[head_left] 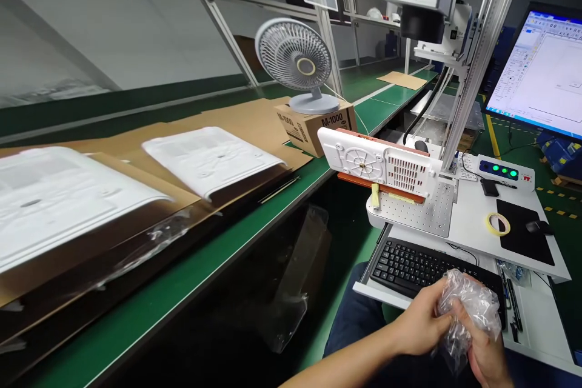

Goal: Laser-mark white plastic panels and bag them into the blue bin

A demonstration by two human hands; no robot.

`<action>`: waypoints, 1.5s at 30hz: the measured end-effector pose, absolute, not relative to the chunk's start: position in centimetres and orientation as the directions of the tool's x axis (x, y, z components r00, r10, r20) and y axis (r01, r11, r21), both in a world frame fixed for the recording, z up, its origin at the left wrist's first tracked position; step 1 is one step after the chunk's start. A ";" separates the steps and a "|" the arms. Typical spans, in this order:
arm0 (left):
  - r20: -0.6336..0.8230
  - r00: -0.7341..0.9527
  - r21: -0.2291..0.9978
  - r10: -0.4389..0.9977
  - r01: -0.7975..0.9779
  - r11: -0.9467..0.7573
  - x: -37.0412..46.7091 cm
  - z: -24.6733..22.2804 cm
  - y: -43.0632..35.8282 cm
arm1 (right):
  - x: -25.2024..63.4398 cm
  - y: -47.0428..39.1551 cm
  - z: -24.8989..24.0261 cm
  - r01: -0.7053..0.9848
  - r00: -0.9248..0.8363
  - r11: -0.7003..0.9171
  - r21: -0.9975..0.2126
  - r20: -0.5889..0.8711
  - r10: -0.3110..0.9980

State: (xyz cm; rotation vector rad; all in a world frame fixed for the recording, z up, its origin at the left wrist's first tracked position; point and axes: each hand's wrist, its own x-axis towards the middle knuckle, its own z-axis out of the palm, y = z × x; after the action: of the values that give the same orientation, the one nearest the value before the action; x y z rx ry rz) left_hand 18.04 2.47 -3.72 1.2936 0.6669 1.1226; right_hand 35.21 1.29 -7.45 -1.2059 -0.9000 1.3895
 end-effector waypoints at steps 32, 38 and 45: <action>0.124 0.295 0.988 0.947 -0.127 -0.090 13.5 -5.5 2.5 | 32.8 4.7 -6.6 -0.117 0.095 -0.266 -0.957 -0.277 0.956; 0.072 0.153 0.997 0.986 -0.038 -0.067 7.2 -6.1 4.1 | 34.9 6.1 -5.4 -0.001 0.314 -0.334 -0.942 -0.318 0.895; 0.150 -0.389 0.987 0.909 0.119 -0.112 -6.1 -7.6 9.8 | 35.8 11.3 -5.0 0.251 0.217 -0.133 -0.959 -0.078 0.973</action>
State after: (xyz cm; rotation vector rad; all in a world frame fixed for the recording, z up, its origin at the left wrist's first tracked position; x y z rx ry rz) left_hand -6.11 9.78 -7.61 1.1612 1.5151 1.5671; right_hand 35.77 11.29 -4.99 -1.5750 -1.1874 0.9906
